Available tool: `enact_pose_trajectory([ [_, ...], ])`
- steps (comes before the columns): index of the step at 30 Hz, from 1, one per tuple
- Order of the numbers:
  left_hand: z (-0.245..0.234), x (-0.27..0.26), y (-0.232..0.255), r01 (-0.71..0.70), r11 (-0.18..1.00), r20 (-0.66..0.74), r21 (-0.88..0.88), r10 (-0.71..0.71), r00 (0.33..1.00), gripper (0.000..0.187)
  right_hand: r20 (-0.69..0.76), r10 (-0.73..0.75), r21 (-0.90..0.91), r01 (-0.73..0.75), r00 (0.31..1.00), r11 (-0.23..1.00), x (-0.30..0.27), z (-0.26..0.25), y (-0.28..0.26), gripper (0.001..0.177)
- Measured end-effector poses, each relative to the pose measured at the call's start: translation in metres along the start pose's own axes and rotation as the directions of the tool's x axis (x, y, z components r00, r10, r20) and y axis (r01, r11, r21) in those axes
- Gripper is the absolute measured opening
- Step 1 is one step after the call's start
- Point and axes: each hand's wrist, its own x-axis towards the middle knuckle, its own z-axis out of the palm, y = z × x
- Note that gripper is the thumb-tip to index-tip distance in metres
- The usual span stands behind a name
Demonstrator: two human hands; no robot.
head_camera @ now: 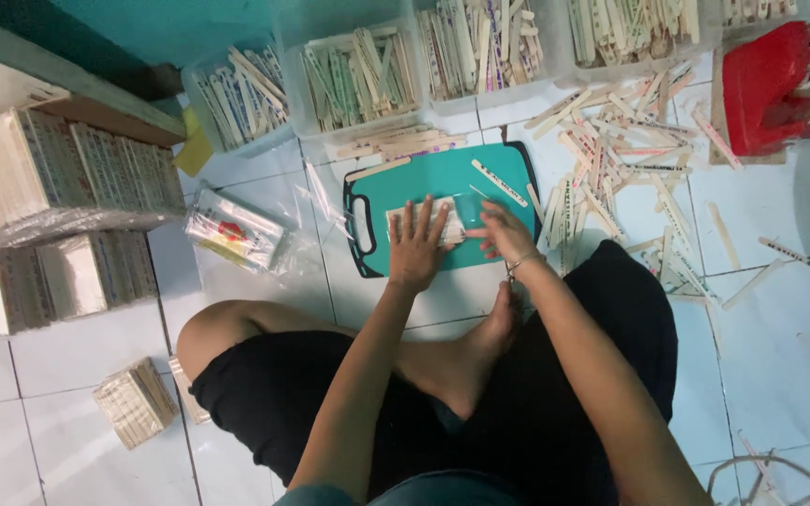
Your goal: Packaging small bundles of wooden sticks into plastic sleeves and sealing them with tape.
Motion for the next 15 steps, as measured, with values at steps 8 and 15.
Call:
enact_pose_trajectory([
  [8,0.02,0.0,-0.005,-0.03,0.999,-0.249,0.034,0.038,0.968,0.063,-0.066,-0.575,-0.739,0.347,0.815,0.577,0.061,-0.023,0.062,0.031],
  [15,0.03,-0.001,-0.002,-0.036,0.997,-0.533,0.074,0.07,0.843,0.059,-0.188,-0.442,-0.827,0.101,0.877,0.553,0.086,-0.024,0.087,0.012],
])
